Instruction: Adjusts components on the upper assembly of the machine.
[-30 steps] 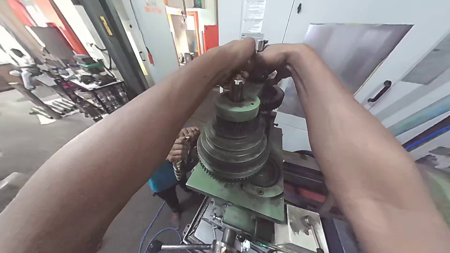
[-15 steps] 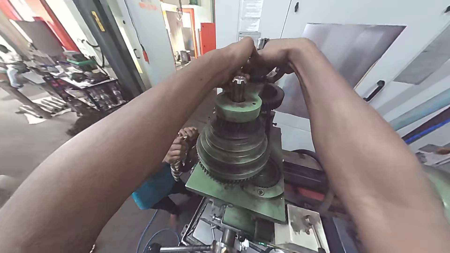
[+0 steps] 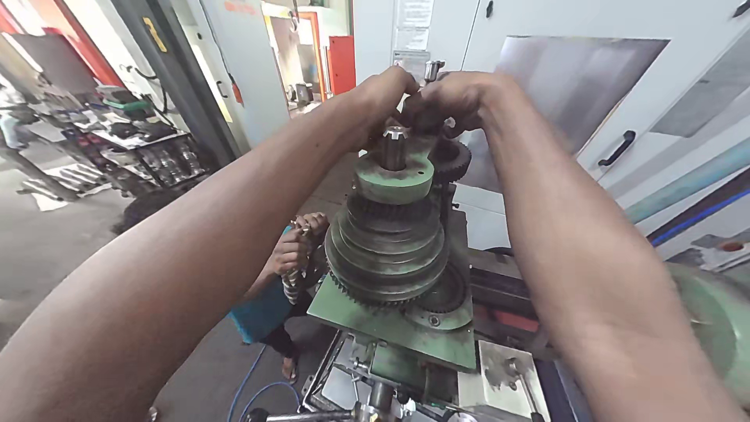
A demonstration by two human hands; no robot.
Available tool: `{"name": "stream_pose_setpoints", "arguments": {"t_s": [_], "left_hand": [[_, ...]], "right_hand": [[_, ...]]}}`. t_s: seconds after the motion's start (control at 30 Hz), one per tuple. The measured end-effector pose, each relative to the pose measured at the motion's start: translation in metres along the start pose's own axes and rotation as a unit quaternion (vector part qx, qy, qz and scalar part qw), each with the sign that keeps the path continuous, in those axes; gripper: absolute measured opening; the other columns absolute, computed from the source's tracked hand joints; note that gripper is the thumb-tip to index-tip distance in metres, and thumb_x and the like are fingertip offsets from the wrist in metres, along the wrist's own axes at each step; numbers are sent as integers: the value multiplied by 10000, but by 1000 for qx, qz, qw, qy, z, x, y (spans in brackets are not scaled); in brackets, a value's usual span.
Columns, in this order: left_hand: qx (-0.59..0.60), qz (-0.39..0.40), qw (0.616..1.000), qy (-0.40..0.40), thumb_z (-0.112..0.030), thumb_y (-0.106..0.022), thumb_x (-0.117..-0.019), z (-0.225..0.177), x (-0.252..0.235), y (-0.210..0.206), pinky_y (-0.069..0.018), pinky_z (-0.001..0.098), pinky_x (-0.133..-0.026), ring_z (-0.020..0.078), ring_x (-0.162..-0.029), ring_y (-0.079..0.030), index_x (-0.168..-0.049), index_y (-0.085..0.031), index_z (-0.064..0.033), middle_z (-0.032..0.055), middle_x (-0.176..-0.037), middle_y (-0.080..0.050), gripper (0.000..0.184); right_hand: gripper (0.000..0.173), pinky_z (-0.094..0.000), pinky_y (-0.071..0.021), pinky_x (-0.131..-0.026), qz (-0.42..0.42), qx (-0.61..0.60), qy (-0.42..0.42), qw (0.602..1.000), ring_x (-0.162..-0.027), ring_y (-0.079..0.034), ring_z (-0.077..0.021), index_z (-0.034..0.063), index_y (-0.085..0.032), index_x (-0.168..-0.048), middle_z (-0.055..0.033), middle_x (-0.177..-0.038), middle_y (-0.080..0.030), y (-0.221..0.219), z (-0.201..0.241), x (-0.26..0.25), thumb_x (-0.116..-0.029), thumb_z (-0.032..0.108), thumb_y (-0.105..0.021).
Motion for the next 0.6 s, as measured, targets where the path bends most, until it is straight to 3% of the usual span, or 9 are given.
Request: {"name": "stream_pose_setpoints", "arguments": {"t_s": [0.03,0.07,0.1,0.17,0.27,0.37,0.5,0.6], "left_hand": [[-20,-11,1000,-7,-434,-370,-1066,2,0,5,-458,298,-582,111,-652,-539,-1362,-576,-216,23,-982,-658,421],[-36,-33,999,-25,-383,-404,-1060,4,-2,10,-406,267,-486,93,-525,-469,-1148,-646,-181,-2,-786,-624,327],[-40,-39,998,-42,-317,-453,-1042,7,-7,13,-366,249,-435,85,-448,-407,-965,-644,-151,-19,-639,-548,264],[-48,-10,995,-81,-247,-535,-1030,16,-18,16,-371,244,-418,81,-423,-401,-832,-605,-109,-21,-571,-498,251],[-58,16,990,-127,-218,-634,-981,25,-31,14,-363,237,-436,67,-457,-407,-866,-666,-112,-35,-596,-480,160],[-85,40,985,-146,-179,-686,-974,23,-34,16,-388,228,-467,45,-516,-467,-1042,-750,-119,-13,-753,-645,110],[-146,42,973,-172,-159,-720,-954,16,-41,17,-392,217,-495,24,-545,-491,-1048,-766,-130,-26,-809,-693,109],[-183,38,965,-181,-171,-730,-951,11,-39,17,-413,238,-565,24,-611,-518,-1008,-765,-127,-31,-826,-695,80]], "right_hand": [[303,-429,-506,-765,1,-1,7,1000,-915,-623,-151,181,-687,-1046,-1,-979,-665,0,-2,-1,-877,433,-687],[336,-438,-514,-777,-1,-5,13,1000,-920,-637,-153,172,-706,-1050,-6,-979,-681,1,-2,-1,-864,452,-712],[359,-428,-531,-775,2,-5,21,1000,-903,-645,-145,165,-710,-1055,-3,-964,-684,2,-2,0,-868,470,-723],[313,-373,-541,-730,8,-15,41,999,-825,-650,-110,161,-719,-998,19,-890,-686,0,-1,1,-895,456,-718],[234,-311,-556,-661,19,-55,70,996,-769,-671,-98,132,-707,-963,5,-858,-707,0,-4,1,-903,356,-736],[274,-308,-569,-662,15,-83,77,993,-786,-679,-120,109,-685,-1030,-28,-901,-710,0,-7,1,-873,314,-780],[307,-338,-549,-685,-20,-57,63,996,-809,-660,-127,121,-685,-1053,-27,-919,-697,2,-5,8,-860,333,-795],[342,-420,-549,-777,-39,-44,41,997,-921,-669,-170,129,-697,-1091,-43,-1001,-708,4,-2,13,-858,356,-803]]}}
Point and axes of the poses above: each hand's wrist, its own x-axis away from the middle knuckle, its own y-axis out of the back of the hand, z = x × y, the point moved 4 cm from there along -x, towards the middle knuckle
